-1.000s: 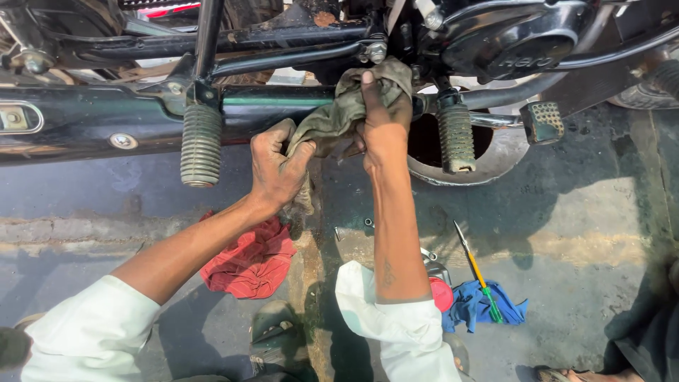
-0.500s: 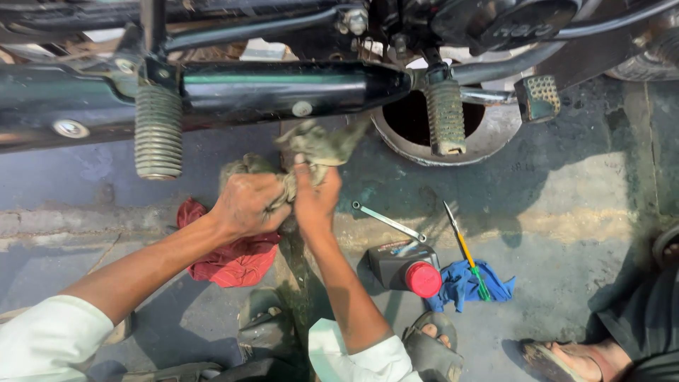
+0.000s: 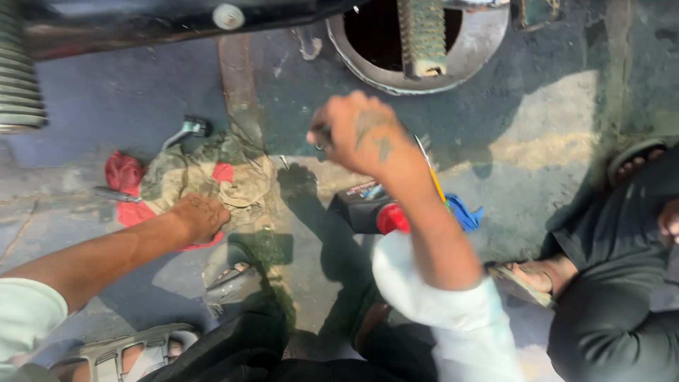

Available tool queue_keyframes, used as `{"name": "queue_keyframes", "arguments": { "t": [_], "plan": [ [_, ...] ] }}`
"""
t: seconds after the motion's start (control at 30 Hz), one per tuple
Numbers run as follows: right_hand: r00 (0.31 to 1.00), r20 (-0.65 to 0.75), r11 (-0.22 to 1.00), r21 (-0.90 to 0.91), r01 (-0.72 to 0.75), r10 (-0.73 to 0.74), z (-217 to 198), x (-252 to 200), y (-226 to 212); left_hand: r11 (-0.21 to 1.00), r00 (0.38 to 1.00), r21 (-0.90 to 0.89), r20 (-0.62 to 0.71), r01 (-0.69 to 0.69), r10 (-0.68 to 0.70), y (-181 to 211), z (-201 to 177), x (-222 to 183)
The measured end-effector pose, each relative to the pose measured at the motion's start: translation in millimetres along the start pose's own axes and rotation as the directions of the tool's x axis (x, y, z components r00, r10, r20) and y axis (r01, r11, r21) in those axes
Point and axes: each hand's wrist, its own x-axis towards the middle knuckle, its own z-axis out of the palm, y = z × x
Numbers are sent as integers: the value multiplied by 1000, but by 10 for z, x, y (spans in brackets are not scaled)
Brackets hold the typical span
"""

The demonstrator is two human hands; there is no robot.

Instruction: Repairing and servicing various engine and chain components of a motorcycle.

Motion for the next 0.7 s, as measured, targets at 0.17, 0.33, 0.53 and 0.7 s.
{"name": "queue_keyframes", "arguments": {
  "t": [0.17,0.33,0.53,0.7],
  "plan": [
    [965,170,903,-351,249,-200,-312,-186,875,998,982,58,-187,7,4,39,-482,144],
    [797,452,849,-510,-137,400,659,-1082,2264,976,902,-181,-430,-123,34,137,-1278,-8],
    [860,227,870,-313,-380,457,1678,-1438,3399,923,591,-205,-806,-326,30,471,-2584,-274],
    [997,15,969,-236,76,-75,1562,-1509,3600,810,149,-171,-983,-561,-104,734,-3131,-337]
  ]
}}
